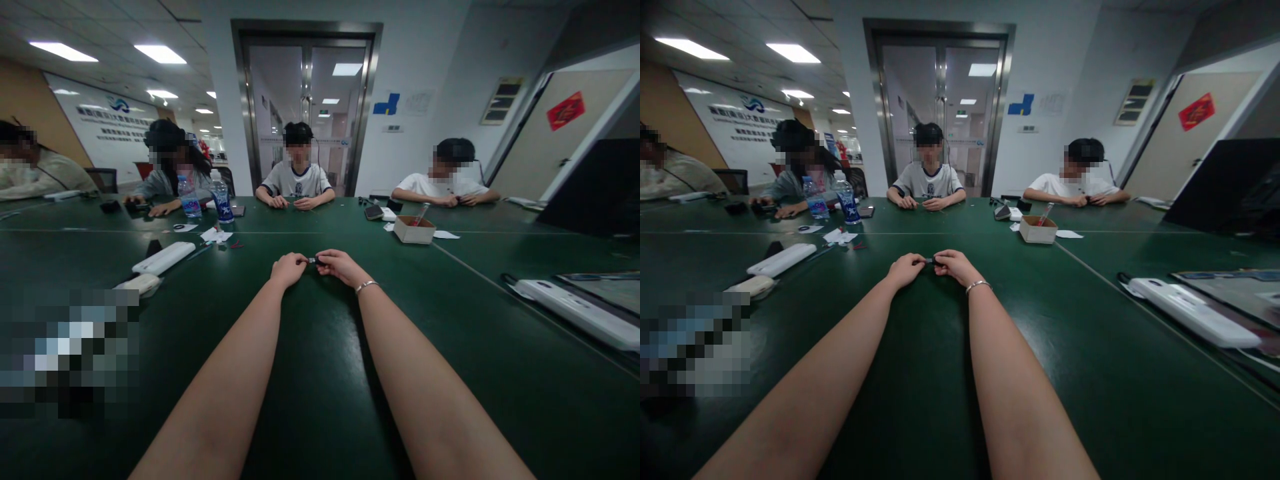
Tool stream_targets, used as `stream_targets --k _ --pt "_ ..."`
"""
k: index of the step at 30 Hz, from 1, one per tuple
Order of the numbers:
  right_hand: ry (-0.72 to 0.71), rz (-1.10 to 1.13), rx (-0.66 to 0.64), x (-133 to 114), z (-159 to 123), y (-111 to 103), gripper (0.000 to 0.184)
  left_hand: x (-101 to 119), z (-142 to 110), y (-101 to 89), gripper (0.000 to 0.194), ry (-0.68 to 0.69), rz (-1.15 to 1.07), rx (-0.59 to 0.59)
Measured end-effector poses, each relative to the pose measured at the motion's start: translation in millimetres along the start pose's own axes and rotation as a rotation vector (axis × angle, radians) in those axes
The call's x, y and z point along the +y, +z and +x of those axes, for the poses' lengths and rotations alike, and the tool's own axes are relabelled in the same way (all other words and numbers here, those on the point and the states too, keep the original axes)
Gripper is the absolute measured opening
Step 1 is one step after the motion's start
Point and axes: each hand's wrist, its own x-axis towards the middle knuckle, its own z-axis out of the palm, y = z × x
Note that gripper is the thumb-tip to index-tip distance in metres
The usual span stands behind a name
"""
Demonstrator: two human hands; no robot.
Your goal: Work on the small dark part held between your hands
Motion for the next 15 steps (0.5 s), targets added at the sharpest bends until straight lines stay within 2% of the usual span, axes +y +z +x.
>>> stream_targets --k 1,3,5,7,9,11,15 --pt "0.0 0.001 -0.001 -0.3 -0.4 0.3 0.007 0.0 0.6 -0.4 0.024 -0.022 -0.085 -0.001" --pt "0.004 0.0 0.001 -1.0 -1.1 0.8 0.007 0.6 1.5 -3.5 0.052 -0.077 -0.273 0.058" --pt "0.012 -0.001 0.005 -1.8 -1.9 1.3 0.007 0.5 2.8 -9.7 0.077 -0.155 -0.468 0.236" --pt "0.018 0.0 0.009 -2.7 -2.7 1.8 0.007 -1.6 4.9 -16.6 0.085 -0.271 -0.622 0.44" --pt "0.019 0.0 0.01 -3.4 -3.5 2.3 0.007 -5.0 7.3 -20.6 0.081 -0.375 -0.684 0.52" --pt "0.017 -0.001 0.012 -3.6 -3.8 2.6 0.008 -7.3 8.6 -19.2 0.066 -0.377 -0.601 0.429" --pt "0.007 -0.007 0.012 -2.2 -2.3 2.1 0.009 -1.6 3.8 -5.7 0.025 -0.076 -0.135 0.018"
